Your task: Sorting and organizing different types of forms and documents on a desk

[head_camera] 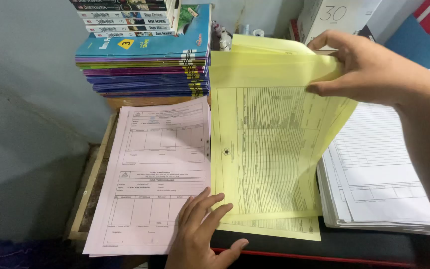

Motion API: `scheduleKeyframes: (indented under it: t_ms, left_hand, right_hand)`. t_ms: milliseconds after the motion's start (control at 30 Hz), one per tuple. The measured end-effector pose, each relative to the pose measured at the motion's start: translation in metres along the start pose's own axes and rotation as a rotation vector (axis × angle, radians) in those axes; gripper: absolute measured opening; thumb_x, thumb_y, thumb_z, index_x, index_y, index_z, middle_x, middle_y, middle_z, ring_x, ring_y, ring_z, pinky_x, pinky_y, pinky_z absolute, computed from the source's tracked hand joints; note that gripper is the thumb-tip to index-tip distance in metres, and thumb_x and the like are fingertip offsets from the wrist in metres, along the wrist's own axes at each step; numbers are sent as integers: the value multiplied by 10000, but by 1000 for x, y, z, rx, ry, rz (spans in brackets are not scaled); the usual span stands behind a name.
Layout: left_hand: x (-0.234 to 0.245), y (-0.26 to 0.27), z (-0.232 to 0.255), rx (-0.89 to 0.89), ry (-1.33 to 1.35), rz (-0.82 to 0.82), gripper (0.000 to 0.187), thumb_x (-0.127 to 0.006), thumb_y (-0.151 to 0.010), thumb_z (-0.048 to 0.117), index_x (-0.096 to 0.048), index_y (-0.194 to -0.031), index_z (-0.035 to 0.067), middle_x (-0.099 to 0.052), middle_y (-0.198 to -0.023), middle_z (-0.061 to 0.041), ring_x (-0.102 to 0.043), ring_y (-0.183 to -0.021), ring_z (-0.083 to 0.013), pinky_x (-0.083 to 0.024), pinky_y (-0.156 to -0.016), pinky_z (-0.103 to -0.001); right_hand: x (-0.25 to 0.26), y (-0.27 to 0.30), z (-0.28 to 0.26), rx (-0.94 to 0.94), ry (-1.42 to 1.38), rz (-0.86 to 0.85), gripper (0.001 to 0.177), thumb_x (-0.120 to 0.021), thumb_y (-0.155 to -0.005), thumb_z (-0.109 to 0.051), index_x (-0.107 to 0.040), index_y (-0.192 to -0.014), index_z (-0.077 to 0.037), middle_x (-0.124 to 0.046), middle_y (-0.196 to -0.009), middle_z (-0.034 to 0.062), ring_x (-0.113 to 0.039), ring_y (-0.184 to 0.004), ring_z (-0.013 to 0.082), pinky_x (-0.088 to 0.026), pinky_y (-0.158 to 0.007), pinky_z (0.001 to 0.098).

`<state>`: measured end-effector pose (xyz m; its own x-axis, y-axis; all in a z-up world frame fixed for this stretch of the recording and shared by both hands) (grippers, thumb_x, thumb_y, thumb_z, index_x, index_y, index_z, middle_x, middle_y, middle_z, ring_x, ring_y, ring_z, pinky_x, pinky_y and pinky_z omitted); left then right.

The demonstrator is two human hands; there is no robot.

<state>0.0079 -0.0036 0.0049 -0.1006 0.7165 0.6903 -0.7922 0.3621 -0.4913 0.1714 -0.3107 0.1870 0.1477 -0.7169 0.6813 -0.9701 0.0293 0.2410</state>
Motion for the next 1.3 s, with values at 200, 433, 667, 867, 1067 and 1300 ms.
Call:
scheduleKeyframes:
  t_ms: [200, 433, 667, 867, 1067, 1300]
  left_hand:
    - [8, 0, 5, 253, 241, -14, 522, -775, -831, 426, -695, -1246, 119, -622, -1222, -85, -633, -1167, -245, -520, -1005, -397]
    - [-10, 6, 4, 20, -263, -81, 692, -617, -923, 618, -577, -1333, 62, -639, -1205, -133, -595, -1172, -352, -452, -1008, -526]
    - [-35, 14, 29, -309, -245, -92, 571, -760, -870, 511, -649, -1201, 59, -679, -1236, -145, -641, -1252, -340, -463, -974, -561]
    - [-64, 23, 32, -362, -228, -195, 912, -993, -527, 344, -635, -1306, 31, -634, -1319, -163, -601, -1219, -324, -480, -938, -442]
    - [-44, 6, 49, -408, -255, 4, 133, -569, -1003, 80, -689, -971, 127, -661, -891, 23, -575, -808, -173, -375, -683, -346]
    - [-56, 14, 45, -371, -272, 28, 174, -547, -960, 32, -660, -918, 157, -613, -853, 32, -537, -730, -167, -386, -712, -339]
  right_hand:
    - [23, 45, 1, 290, 123, 223, 595, -862, -732, -4, -586, -1249, -107, -737, -956, 104, -632, -732, 195, -555, -581, 360]
    - [34, 72, 8, 451, -22, 347, 717, -792, -752, 49, -519, -1404, -68, -641, -1114, 238, -709, -907, 317, -648, -693, 413]
    - [128, -191, 290, -237, 609, 55, 419, -533, -1138, -333, -775, -1153, 8, -804, -1048, 241, -763, -855, 424, -622, -762, 529]
    - [66, 10, 85, 182, -263, 305, 649, -757, -803, -68, -514, -1398, 21, -654, -1339, 200, -697, -1113, 328, -631, -813, 485]
    - [36, 15, 67, -147, -384, 31, 498, -595, -904, 101, -501, -1375, -31, -634, -1176, 220, -618, -938, 415, -539, -777, 595]
    - [26, 8, 79, -49, -349, 7, 510, -637, -859, 104, -549, -1349, -7, -655, -1197, 175, -627, -999, 310, -545, -855, 465]
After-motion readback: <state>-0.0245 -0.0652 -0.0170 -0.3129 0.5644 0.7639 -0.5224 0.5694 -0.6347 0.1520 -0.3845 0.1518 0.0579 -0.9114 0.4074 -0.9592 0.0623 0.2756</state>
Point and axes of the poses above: each hand's wrist, its own y-axis away from the middle knuckle, its own x-axis out of the back of the hand, z = x × y, the point moved 1 cm from there along -y, towards the middle knuckle
